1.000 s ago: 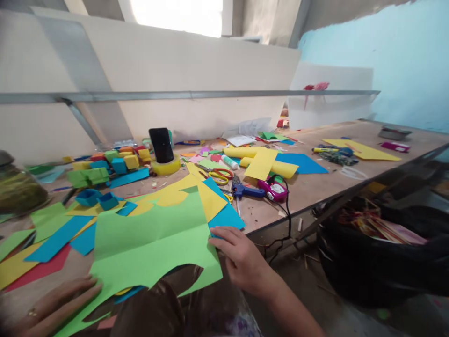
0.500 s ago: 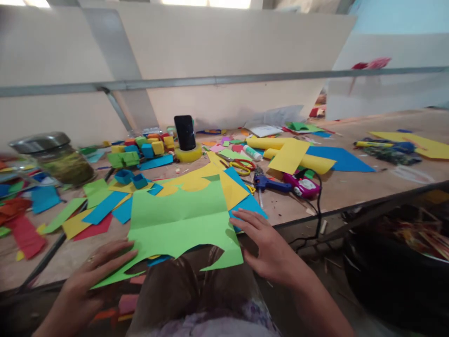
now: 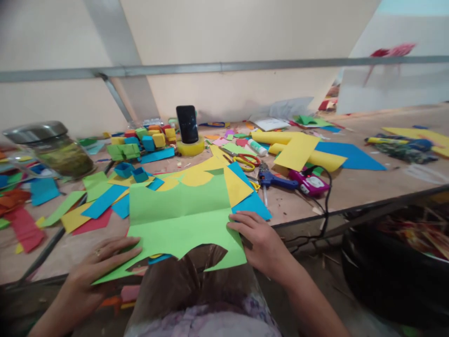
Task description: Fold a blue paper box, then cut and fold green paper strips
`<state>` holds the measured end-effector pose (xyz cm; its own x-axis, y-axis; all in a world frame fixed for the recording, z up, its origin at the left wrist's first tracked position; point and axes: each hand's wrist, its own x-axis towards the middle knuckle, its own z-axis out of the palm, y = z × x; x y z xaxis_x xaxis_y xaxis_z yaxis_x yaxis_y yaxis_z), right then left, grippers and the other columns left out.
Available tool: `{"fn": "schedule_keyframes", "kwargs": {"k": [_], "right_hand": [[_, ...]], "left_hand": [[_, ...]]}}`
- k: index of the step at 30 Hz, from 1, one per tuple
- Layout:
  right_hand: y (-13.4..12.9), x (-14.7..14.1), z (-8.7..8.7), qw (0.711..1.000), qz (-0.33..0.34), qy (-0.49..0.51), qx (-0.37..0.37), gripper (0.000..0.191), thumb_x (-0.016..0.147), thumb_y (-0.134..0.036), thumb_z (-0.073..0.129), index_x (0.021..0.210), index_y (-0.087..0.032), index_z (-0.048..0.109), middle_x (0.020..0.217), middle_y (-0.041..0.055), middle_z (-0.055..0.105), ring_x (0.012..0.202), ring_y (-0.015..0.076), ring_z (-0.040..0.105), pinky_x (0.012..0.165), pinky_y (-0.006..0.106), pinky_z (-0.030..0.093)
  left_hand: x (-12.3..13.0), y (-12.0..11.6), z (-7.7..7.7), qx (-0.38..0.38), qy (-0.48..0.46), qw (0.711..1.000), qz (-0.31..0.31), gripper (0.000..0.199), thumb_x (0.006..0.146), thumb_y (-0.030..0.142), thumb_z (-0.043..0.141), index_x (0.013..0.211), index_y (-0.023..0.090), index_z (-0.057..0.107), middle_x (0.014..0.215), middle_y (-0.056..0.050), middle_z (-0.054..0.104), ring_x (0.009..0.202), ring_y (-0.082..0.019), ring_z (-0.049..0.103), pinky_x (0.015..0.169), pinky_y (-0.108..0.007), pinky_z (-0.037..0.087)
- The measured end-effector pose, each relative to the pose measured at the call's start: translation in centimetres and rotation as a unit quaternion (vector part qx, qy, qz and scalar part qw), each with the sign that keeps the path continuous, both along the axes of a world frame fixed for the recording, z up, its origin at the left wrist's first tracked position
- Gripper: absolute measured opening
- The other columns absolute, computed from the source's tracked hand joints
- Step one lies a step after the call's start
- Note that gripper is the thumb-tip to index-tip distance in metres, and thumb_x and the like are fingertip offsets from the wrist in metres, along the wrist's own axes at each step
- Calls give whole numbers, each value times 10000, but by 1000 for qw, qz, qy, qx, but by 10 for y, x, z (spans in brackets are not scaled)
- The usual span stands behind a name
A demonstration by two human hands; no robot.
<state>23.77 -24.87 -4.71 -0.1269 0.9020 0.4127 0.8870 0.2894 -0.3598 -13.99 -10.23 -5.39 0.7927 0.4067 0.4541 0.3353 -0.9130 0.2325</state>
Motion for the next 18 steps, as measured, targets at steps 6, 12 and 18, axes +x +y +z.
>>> {"fn": "schedule_keyframes", "kwargs": {"k": [6,12,18], "right_hand": [[-5,-3,12,999,2,6,-32,393,816,-109,572,1191,-217,613,1246,121,638,1198,238,546,983,415,487],[-8,-3,15,1000,-4,17,-22,379,828,-141,565,1195,-216,615,1236,130,640,1186,246,559,976,419,496],[-10,0,8,1000,-3,25,-1,438,848,-38,455,1228,-217,577,1287,123,601,1210,209,537,983,374,494]], "left_hand": [[-14,8,-23,-15,1,1000,12,410,844,396,576,1252,361,601,1257,-34,638,1116,-224,622,896,-296,545],[-15,7,-28,-28,-23,999,22,407,851,418,574,1256,381,597,1268,-30,630,1138,-223,609,911,-289,541],[-9,-4,-18,-66,-70,993,69,349,884,387,531,1220,364,623,1254,-30,628,1138,-216,605,935,-299,526]]}}
